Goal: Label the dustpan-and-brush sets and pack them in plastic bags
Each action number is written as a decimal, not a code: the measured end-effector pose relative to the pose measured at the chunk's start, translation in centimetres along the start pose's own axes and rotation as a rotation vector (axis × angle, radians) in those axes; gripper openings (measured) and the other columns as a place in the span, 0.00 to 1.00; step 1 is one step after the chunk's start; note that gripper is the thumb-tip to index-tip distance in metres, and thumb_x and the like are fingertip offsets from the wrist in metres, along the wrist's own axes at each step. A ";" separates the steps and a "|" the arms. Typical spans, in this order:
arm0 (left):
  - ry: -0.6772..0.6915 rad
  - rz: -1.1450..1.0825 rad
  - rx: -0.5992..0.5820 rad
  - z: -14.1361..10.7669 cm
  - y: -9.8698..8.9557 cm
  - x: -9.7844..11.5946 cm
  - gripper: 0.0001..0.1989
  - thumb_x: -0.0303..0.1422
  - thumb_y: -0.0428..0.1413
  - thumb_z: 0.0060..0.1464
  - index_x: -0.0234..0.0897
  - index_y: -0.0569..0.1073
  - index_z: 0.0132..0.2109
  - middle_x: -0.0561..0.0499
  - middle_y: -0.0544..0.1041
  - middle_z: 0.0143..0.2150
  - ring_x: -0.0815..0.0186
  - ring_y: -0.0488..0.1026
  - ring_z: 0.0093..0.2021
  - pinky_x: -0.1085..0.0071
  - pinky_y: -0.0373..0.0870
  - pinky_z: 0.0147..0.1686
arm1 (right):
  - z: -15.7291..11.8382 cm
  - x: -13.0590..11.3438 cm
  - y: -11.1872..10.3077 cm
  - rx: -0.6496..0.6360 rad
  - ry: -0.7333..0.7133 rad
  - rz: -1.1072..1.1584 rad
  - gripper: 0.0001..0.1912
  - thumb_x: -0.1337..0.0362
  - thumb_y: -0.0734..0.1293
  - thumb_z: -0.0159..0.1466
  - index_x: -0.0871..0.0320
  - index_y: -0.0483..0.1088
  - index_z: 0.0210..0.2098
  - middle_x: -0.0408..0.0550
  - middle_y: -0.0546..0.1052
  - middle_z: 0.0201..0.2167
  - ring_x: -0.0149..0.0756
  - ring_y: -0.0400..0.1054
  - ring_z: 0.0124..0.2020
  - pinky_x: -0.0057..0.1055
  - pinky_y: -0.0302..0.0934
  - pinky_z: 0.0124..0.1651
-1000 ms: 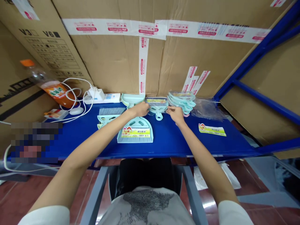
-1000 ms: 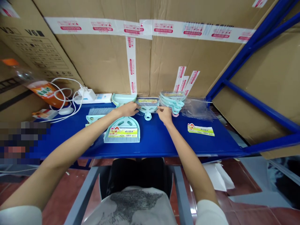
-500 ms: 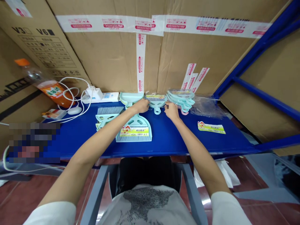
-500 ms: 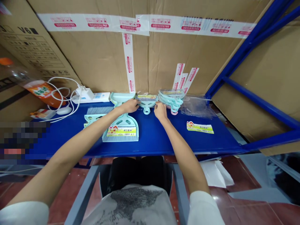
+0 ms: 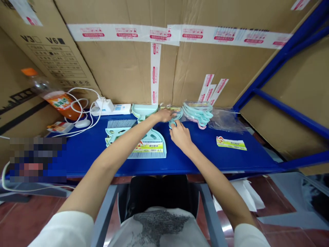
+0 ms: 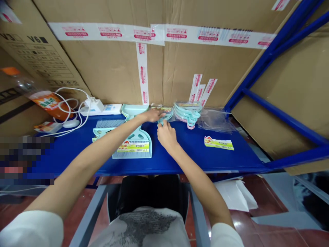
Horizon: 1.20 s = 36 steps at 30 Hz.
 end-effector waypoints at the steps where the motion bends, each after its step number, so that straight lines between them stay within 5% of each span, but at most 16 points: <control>1: -0.017 0.006 -0.023 0.5 0.4 0.0 0.31 0.47 0.44 0.76 0.37 0.67 0.76 0.37 0.65 0.79 0.45 0.59 0.81 0.47 0.55 0.77 | -0.1 0.1 0.0 -0.011 0.002 -0.007 0.20 0.65 0.57 0.79 0.62 0.73 0.63 0.67 0.70 0.68 0.52 0.73 0.61 0.40 0.75 0.50; 6: -0.088 0.018 -0.109 1.4 2.3 -0.5 0.40 0.53 0.36 0.76 0.34 0.52 0.83 0.33 0.44 0.85 0.39 0.38 0.85 0.36 0.42 0.79 | -0.7 0.3 -0.1 -0.020 -0.011 0.011 0.20 0.68 0.58 0.77 0.64 0.71 0.64 0.68 0.68 0.68 0.52 0.73 0.61 0.40 0.76 0.51; 10: -0.089 0.013 -0.122 1.2 2.4 -0.1 0.41 0.55 0.35 0.76 0.33 0.50 0.83 0.32 0.42 0.85 0.40 0.35 0.85 0.36 0.40 0.79 | -0.8 -0.3 0.1 0.000 -0.011 0.032 0.19 0.70 0.60 0.76 0.65 0.73 0.62 0.68 0.71 0.68 0.52 0.75 0.59 0.39 0.75 0.48; 15: -0.035 0.020 -0.016 -0.9 0.1 0.6 0.40 0.51 0.36 0.77 0.28 0.49 0.83 0.31 0.40 0.85 0.43 0.32 0.85 0.40 0.37 0.81 | -3.2 1.9 -3.8 0.281 0.016 0.183 0.15 0.64 0.64 0.75 0.55 0.79 0.56 0.51 0.79 0.65 0.44 0.79 0.55 0.33 0.74 0.46; 17: 0.075 -0.005 0.124 -3.4 -1.6 1.0 0.39 0.50 0.38 0.77 0.27 0.51 0.82 0.31 0.43 0.85 0.45 0.34 0.86 0.43 0.38 0.81 | -4.5 6.1 -6.0 0.390 0.131 0.197 0.17 0.61 0.61 0.77 0.54 0.79 0.57 0.50 0.81 0.62 0.43 0.78 0.57 0.35 0.73 0.54; 20: 0.282 -0.066 0.347 -9.3 -4.2 1.9 0.36 0.48 0.48 0.76 0.28 0.59 0.78 0.30 0.53 0.83 0.46 0.44 0.85 0.46 0.46 0.81 | -5.3 15.3 -7.7 0.496 0.422 0.160 0.21 0.68 0.57 0.74 0.69 0.79 0.53 0.68 0.84 0.50 0.55 0.80 0.52 0.50 0.70 0.59; 24: 0.333 -0.149 0.557 -18.9 -6.3 3.3 0.24 0.41 0.53 0.75 0.38 0.70 0.72 0.36 0.68 0.77 0.50 0.64 0.78 0.45 0.62 0.76 | -3.1 24.2 -4.0 0.221 0.547 0.168 0.30 0.60 0.70 0.70 0.70 0.74 0.67 0.73 0.79 0.62 0.61 0.75 0.63 0.48 0.67 0.64; 26: 0.305 -0.209 0.629 -23.4 -6.5 3.8 0.20 0.39 0.53 0.75 0.39 0.74 0.68 0.38 0.75 0.72 0.51 0.72 0.72 0.47 0.69 0.72 | -2.2 25.7 -1.5 0.086 0.604 0.168 0.33 0.56 0.72 0.69 0.68 0.74 0.68 0.75 0.79 0.61 0.63 0.74 0.63 0.49 0.67 0.63; 29: 0.250 -0.286 0.677 -28.7 -5.6 3.6 0.14 0.37 0.55 0.75 0.41 0.80 0.60 0.41 0.80 0.67 0.52 0.77 0.67 0.51 0.73 0.68 | -1.8 25.4 0.5 0.043 0.706 0.164 0.23 0.59 0.70 0.70 0.61 0.81 0.61 0.72 0.81 0.55 0.63 0.76 0.59 0.51 0.67 0.60; 32: 0.167 -0.327 0.753 -32.5 -4.8 2.2 0.11 0.35 0.57 0.74 0.42 0.82 0.56 0.43 0.83 0.63 0.54 0.80 0.63 0.55 0.75 0.65 | -2.6 24.7 0.1 0.115 0.769 0.146 0.21 0.63 0.65 0.72 0.61 0.83 0.58 0.74 0.81 0.53 0.64 0.76 0.58 0.53 0.67 0.58; 36: 0.076 -0.392 0.886 -35.4 -3.9 0.0 0.09 0.33 0.58 0.73 0.41 0.84 0.51 0.46 0.86 0.55 0.58 0.83 0.57 0.59 0.77 0.61 | -4.9 25.7 -2.5 0.328 0.855 0.126 0.31 0.57 0.52 0.78 0.65 0.75 0.67 0.78 0.77 0.59 0.73 0.70 0.64 0.61 0.64 0.59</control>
Point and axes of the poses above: each hand's wrist, its own z-axis towards the middle knuckle, its own y-axis out of the palm, x = y × z, the point moved 4 cm from there along z, towards the middle knuckle
